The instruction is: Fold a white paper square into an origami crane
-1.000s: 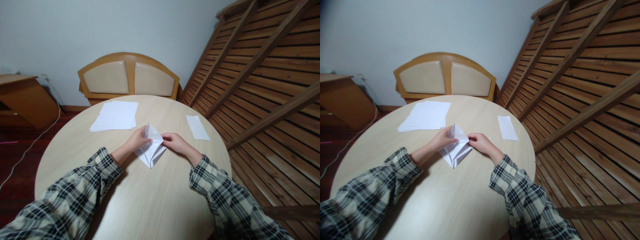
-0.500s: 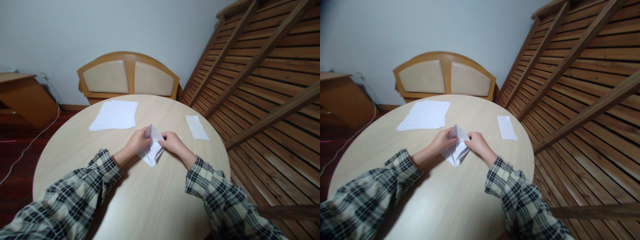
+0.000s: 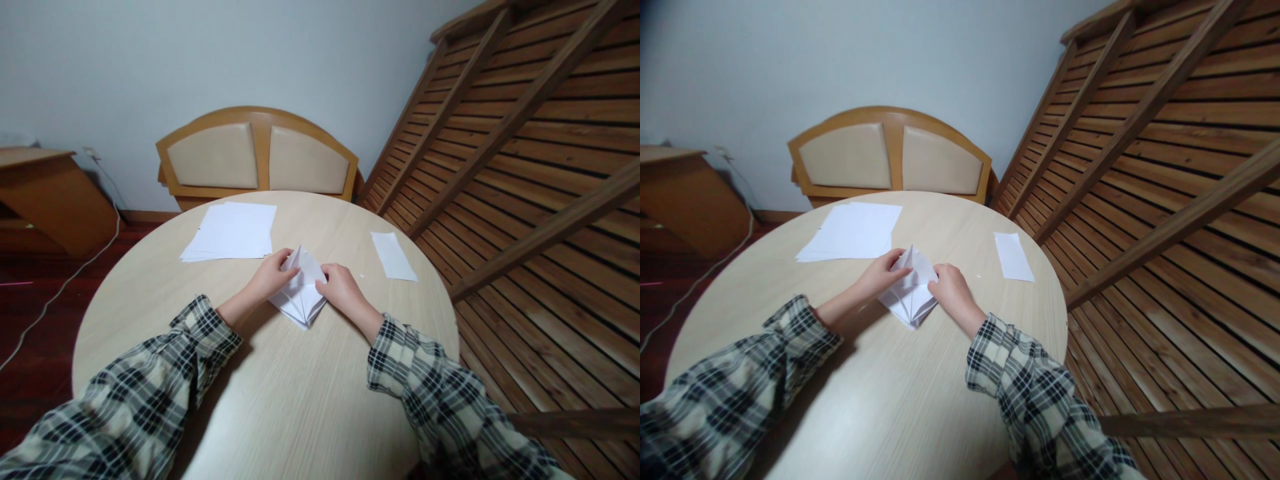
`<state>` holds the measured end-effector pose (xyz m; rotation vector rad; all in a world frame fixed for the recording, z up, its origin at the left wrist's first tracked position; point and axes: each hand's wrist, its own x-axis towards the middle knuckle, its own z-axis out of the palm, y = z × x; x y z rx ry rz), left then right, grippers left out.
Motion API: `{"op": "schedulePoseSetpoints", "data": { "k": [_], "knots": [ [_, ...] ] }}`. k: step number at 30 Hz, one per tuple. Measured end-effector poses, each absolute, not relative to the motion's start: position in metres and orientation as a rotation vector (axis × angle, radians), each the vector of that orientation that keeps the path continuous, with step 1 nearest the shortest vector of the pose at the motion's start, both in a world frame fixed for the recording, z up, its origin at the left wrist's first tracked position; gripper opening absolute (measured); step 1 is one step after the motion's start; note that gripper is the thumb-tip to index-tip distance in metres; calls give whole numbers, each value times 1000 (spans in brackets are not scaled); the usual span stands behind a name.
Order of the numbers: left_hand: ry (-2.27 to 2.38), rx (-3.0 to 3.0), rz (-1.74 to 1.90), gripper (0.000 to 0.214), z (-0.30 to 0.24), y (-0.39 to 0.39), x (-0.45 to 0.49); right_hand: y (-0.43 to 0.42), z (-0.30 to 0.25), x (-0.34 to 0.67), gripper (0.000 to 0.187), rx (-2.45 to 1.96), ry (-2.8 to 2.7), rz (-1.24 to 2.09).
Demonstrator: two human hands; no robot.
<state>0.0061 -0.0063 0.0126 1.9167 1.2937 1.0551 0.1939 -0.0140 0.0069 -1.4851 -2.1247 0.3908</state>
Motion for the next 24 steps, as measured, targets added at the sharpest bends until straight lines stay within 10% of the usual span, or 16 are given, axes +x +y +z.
{"op": "schedulePoseSetpoints", "data": {
  "k": [24],
  "knots": [
    [1025,2025,536,42,24,-23,-57,-16,1,194,19,-1393,-2053,463]
  ]
}}
